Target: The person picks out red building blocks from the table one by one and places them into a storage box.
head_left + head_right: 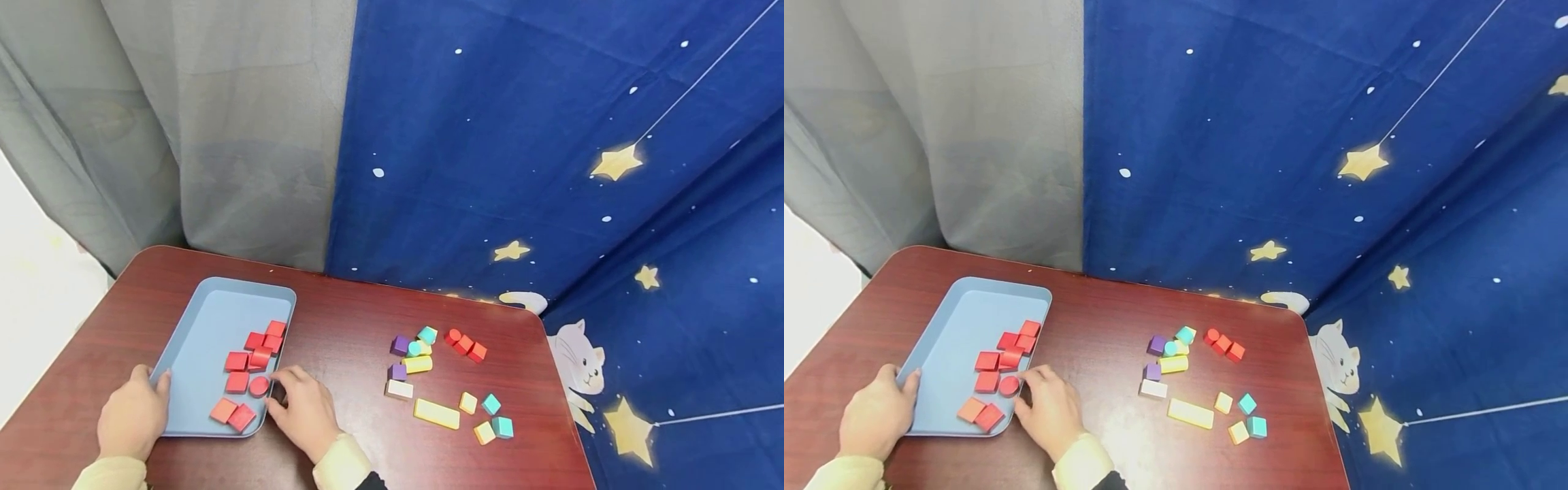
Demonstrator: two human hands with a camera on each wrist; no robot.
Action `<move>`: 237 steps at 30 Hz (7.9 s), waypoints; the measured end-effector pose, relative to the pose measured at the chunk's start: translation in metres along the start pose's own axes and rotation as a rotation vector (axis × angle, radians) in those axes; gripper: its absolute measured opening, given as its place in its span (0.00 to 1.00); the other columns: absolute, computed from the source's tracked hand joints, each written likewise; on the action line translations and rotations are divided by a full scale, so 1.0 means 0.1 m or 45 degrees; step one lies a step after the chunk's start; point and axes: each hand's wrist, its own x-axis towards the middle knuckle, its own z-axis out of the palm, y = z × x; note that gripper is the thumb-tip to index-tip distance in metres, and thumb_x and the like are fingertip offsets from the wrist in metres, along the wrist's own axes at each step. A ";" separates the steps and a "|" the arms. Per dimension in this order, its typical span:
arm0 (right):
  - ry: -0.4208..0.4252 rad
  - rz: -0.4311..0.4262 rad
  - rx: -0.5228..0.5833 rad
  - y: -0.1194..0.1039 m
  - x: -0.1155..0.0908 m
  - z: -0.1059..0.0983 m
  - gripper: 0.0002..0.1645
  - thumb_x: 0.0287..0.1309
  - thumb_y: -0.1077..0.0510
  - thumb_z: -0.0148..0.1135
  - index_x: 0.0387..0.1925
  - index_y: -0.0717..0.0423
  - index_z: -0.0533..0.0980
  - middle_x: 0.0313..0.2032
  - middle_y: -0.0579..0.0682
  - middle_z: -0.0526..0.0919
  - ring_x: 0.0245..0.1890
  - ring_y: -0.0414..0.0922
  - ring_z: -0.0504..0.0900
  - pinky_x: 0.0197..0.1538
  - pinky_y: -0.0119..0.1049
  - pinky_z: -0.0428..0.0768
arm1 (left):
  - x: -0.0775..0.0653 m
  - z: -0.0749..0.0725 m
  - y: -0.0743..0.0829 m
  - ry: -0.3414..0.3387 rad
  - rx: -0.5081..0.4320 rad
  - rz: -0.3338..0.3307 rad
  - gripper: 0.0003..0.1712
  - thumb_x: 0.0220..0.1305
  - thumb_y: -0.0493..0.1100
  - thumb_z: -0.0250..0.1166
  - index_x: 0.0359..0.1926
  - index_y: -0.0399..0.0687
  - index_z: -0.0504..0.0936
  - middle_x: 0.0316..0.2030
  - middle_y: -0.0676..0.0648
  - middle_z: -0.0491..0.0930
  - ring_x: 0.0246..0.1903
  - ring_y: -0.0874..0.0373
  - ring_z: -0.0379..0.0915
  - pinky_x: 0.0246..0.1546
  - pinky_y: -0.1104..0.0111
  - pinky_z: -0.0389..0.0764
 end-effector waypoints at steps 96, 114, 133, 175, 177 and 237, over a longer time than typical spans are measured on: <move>0.119 0.767 -0.275 2.86 -0.95 -1.37 0.37 0.45 0.59 0.73 0.60 0.58 0.71 0.57 0.60 0.72 0.54 0.60 0.72 0.54 0.53 0.73 | 0.02 0.07 -0.03 0.017 0.031 0.030 0.34 0.73 0.56 0.45 0.57 0.24 0.63 0.45 0.21 0.73 0.38 0.26 0.74 0.27 0.49 0.72; 0.006 0.713 -0.334 2.99 -0.82 -1.31 0.29 0.51 0.59 0.70 0.55 0.59 0.75 0.44 0.58 0.82 0.43 0.58 0.80 0.48 0.51 0.76 | 0.01 0.06 -0.03 0.020 0.030 0.018 0.35 0.73 0.56 0.45 0.57 0.24 0.62 0.45 0.21 0.72 0.37 0.26 0.74 0.27 0.49 0.72; 0.045 0.711 -0.367 2.94 -0.79 -1.33 0.20 0.45 0.56 0.74 0.40 0.58 0.78 0.32 0.53 0.79 0.32 0.51 0.81 0.38 0.47 0.78 | 0.03 0.05 -0.06 0.033 0.009 0.025 0.35 0.72 0.58 0.44 0.57 0.25 0.63 0.45 0.21 0.72 0.37 0.26 0.74 0.27 0.48 0.71; 0.347 0.257 -0.312 1.14 -0.58 -1.11 0.22 0.30 0.58 0.76 0.34 0.46 0.78 0.32 0.40 0.77 0.32 0.39 0.77 0.28 0.32 0.73 | 0.02 0.01 -0.04 0.056 -0.015 0.053 0.33 0.72 0.58 0.44 0.57 0.28 0.64 0.44 0.21 0.73 0.37 0.24 0.73 0.26 0.47 0.70; 0.341 0.238 -0.288 1.07 -0.54 -1.07 0.23 0.29 0.58 0.75 0.34 0.46 0.77 0.32 0.39 0.77 0.33 0.39 0.77 0.29 0.32 0.73 | 0.02 0.01 -0.05 0.051 -0.011 0.052 0.34 0.72 0.58 0.45 0.57 0.27 0.64 0.44 0.21 0.73 0.37 0.24 0.73 0.27 0.47 0.70; 0.026 -0.125 0.123 -0.14 -0.10 -0.12 0.21 0.46 0.49 0.73 0.45 0.39 0.78 0.40 0.32 0.79 0.37 0.26 0.76 0.41 0.12 0.63 | 0.02 0.03 -0.02 0.021 0.018 0.025 0.34 0.73 0.56 0.45 0.57 0.26 0.62 0.46 0.21 0.72 0.39 0.24 0.73 0.28 0.47 0.71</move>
